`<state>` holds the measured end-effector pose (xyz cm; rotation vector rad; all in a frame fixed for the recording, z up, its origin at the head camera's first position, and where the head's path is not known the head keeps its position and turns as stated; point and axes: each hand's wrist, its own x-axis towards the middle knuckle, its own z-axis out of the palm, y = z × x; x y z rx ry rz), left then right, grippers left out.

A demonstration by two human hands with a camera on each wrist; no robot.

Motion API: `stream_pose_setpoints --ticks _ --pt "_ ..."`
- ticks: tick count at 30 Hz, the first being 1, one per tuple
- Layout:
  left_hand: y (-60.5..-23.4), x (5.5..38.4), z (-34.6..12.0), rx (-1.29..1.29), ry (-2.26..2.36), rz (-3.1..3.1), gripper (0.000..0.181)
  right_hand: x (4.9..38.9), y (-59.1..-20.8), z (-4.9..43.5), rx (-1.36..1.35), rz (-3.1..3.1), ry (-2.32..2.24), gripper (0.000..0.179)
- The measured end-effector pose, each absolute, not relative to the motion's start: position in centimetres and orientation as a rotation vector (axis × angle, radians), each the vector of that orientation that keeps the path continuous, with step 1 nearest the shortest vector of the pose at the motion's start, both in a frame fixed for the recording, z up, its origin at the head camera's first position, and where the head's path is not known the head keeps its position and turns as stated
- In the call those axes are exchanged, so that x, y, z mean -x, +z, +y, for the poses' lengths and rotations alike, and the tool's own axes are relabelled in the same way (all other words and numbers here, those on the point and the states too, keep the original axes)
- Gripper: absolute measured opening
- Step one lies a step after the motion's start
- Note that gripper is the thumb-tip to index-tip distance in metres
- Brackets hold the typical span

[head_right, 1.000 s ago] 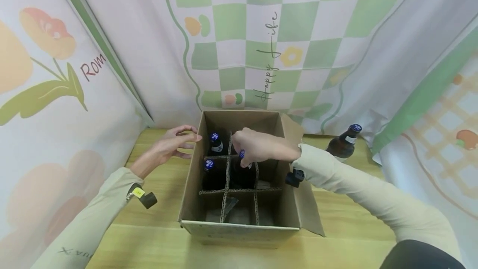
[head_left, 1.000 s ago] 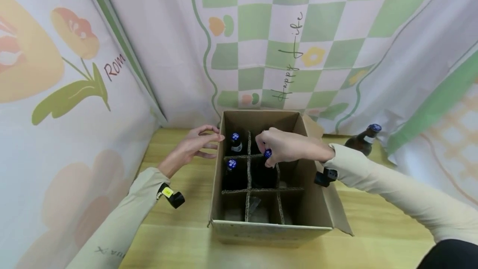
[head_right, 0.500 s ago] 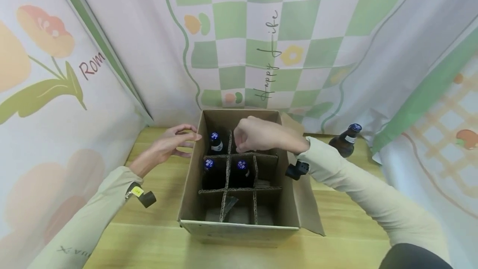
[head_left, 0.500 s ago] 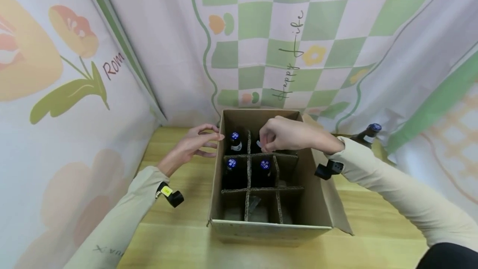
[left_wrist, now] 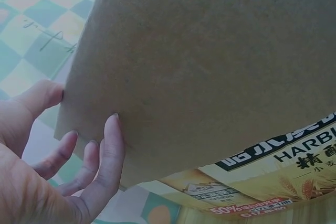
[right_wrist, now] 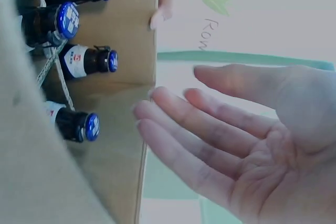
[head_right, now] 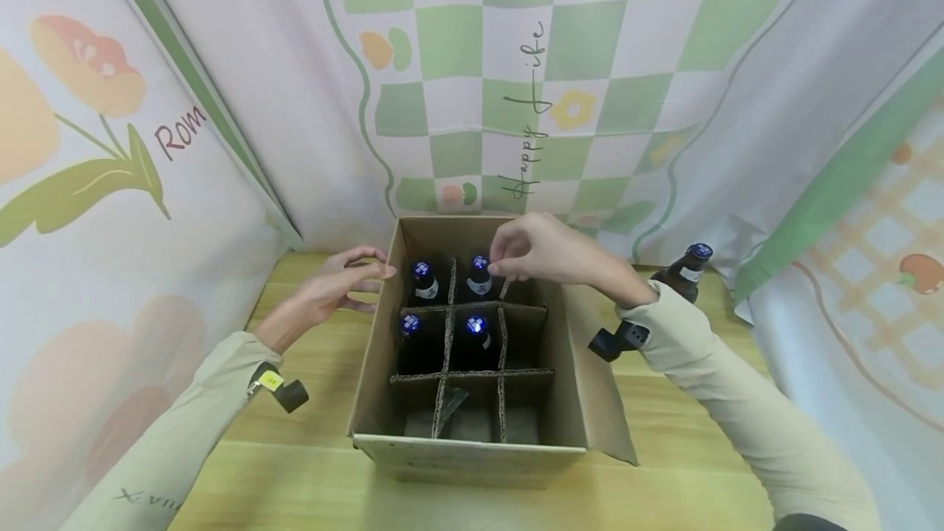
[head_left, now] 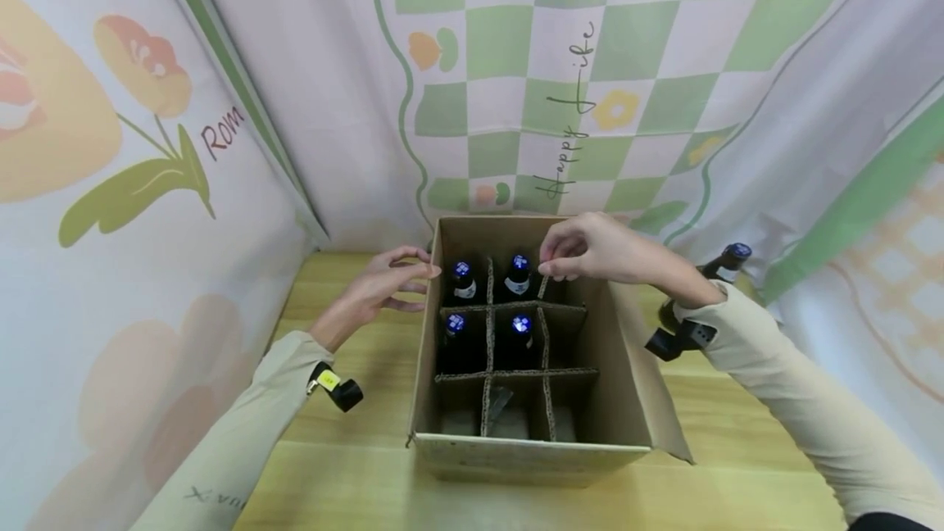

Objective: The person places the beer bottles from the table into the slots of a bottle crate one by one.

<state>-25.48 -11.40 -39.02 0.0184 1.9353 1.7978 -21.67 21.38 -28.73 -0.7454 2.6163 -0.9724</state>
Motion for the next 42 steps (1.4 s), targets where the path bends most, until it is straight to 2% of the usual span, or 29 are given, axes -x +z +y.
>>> stream_pose_setpoints --ticks 7,17,26,33,42 --pt "-38.8 25.2 -11.2 -0.004 1.801 1.934 0.035 21.6 -29.5 23.2 0.647 2.674 -1.182 0.015" --pt "-38.7 25.0 -11.2 -0.025 1.786 1.948 0.033 21.6 -31.1 26.3 0.675 2.825 -1.402 0.016" --pt "-38.6 24.9 -11.2 -0.036 1.771 1.963 0.036 20.7 -33.1 28.9 0.469 2.928 -1.570 0.024" --pt "-38.8 25.0 -11.4 -0.038 1.787 1.965 0.037 20.8 -34.5 30.7 0.426 3.285 -1.434 0.020" --pt "-38.9 24.9 -11.2 -0.021 1.787 1.964 0.038 21.1 -36.5 34.5 0.156 3.458 -1.515 0.020"
